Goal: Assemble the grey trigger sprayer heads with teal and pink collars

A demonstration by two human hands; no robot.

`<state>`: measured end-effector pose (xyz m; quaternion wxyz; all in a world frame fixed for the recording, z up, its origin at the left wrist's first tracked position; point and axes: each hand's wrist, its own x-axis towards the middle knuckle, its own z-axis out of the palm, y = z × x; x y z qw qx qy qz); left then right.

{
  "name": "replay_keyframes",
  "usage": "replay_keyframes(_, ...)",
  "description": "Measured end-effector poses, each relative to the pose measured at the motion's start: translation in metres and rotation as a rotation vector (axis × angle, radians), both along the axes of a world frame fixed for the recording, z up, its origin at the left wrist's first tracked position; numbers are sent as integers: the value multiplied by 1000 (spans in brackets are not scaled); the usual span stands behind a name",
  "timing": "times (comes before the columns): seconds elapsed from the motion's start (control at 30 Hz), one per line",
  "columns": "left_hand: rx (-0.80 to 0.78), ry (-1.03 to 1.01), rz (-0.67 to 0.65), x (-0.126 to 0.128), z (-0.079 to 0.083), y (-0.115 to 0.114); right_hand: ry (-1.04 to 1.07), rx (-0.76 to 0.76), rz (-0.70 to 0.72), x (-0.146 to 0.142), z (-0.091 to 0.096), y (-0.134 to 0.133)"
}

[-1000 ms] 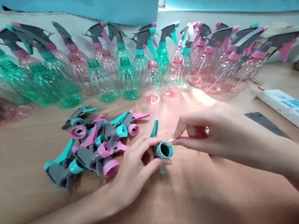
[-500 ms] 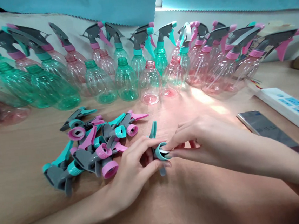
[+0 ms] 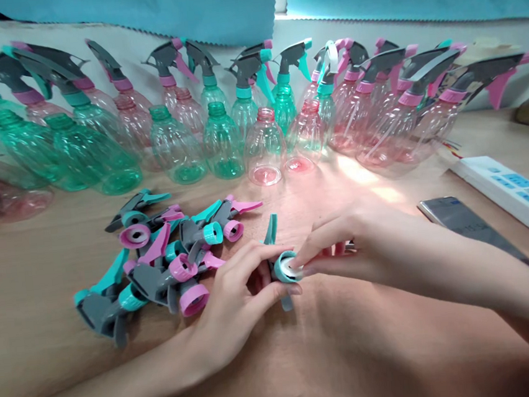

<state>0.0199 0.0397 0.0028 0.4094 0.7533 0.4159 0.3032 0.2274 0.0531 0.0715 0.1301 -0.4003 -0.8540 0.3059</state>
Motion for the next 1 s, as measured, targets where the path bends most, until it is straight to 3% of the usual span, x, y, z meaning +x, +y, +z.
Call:
replay_keyframes(0.13,0,-3,-5,0,0,-1,-9,86,-16,-2,0,-2)
replay_keyframes(0.33,-18,-29,-25,0,1,-2,-24,90,-32,2,9,0)
replay_keyframes(0.43,-28,-26,-21,0,2,-2,-23,136,14,2,11,3)
replay_keyframes(0.7,-15,-26,-23,0,1,-2,-34,123,93,2,4,5)
replay_keyframes(0.9,-18,-7,-13,0,2,-2,-38,35,-22,4,13,2)
replay_keyframes(1.0,-20,-11,-14,1,2,-1,-3,47,2,3,11,3)
